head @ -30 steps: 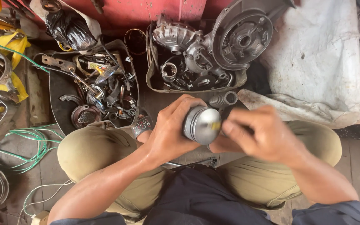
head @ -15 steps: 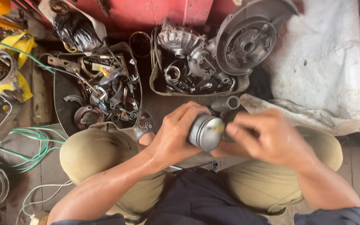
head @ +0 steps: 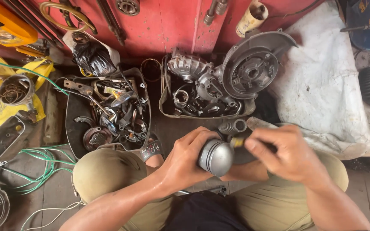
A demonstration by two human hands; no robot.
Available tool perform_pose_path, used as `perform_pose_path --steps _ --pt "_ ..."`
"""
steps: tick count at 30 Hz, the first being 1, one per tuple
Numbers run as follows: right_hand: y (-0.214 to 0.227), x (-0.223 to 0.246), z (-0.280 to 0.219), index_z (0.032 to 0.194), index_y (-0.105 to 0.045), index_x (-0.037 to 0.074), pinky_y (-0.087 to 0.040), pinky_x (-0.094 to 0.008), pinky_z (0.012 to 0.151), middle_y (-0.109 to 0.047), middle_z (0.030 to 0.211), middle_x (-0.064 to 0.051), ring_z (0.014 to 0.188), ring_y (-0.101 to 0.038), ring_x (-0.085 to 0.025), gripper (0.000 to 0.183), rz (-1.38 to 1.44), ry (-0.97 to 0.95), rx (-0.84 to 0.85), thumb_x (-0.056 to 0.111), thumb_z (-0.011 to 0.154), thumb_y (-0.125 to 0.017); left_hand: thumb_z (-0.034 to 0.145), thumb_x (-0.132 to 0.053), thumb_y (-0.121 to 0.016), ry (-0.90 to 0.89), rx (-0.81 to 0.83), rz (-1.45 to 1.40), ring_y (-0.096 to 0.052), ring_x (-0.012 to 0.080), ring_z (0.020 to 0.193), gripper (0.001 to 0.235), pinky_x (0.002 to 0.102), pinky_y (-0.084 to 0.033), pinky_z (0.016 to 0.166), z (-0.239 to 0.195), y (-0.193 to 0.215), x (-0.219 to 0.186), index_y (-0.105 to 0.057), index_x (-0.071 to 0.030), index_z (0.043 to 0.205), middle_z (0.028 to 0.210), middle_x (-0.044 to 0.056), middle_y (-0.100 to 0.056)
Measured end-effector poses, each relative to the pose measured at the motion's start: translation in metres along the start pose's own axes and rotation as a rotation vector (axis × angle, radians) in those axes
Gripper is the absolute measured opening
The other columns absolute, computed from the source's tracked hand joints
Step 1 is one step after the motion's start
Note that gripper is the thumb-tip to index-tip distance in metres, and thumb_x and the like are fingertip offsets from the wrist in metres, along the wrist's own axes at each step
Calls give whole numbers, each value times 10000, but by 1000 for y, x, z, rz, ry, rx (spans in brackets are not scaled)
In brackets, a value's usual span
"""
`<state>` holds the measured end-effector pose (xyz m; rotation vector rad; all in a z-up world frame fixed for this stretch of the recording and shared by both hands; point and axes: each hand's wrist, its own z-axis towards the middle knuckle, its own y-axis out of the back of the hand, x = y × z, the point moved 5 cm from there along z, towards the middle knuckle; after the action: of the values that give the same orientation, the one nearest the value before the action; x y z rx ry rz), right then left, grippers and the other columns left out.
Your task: Cleaning a motorcycle engine piston using a brush and a scraping tool to remove carbon deposits
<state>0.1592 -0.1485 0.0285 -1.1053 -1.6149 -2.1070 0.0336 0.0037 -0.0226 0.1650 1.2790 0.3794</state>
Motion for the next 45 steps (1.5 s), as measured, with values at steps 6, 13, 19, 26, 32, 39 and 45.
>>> perform_pose_path --steps 6,13,19,26,32,39,45 --pt "-8 -3 5 637 -596 144 -344 -305 457 -461 499 7 429 -410 -131 353 -84 -52 95 295 947 -672 746 -150 -853 73 -56 15 -652 252 880 545 353 -546 779 4 4 3 -567 -60 1201 1061 113 -621" --pt "-18 -1 3 643 -654 170 -360 -315 446 -511 497 37 421 -474 -120 368 -58 -5 230 374 950 -664 768 -234 -857 76 -50 29 -645 252 933 560 359 -526 816 3 2 8 -554 -69 1209 1093 99 -623" --pt "-19 9 4 661 -703 177 -359 -318 426 -532 510 47 413 -472 -120 336 -50 35 186 358 941 -667 733 -182 -862 94 -72 8 -644 250 951 569 353 -523 827 3 -1 14 -559 -62 1199 1103 98 -630" --pt "-17 5 1 640 -630 157 -367 -298 444 -538 516 43 424 -480 -122 349 -109 12 86 345 929 -688 697 -164 -858 115 -89 -15 -663 234 988 566 341 -538 862 4 1 16 -572 -68 1176 1093 80 -655" --pt "-14 -1 4 678 -718 167 -337 -295 399 -562 485 43 385 -441 -104 270 -45 -1 55 316 904 -706 731 -245 -861 138 -132 -58 -671 208 957 504 330 -543 854 6 5 9 -596 -79 1126 1057 63 -681" --pt "-11 -6 5 624 -569 134 -318 -299 446 -443 496 28 434 -401 -120 370 -97 -18 -32 303 931 -687 636 -190 -847 242 -174 -89 -707 175 911 505 315 -552 829 6 5 12 -628 -94 1081 1024 37 -730" --pt "-24 7 5 650 -676 148 -316 -298 412 -512 495 40 404 -413 -100 340 10 50 99 320 944 -676 675 -341 -878 279 -173 -102 -710 146 878 544 300 -555 793 5 4 19 -632 -86 1088 995 25 -750"
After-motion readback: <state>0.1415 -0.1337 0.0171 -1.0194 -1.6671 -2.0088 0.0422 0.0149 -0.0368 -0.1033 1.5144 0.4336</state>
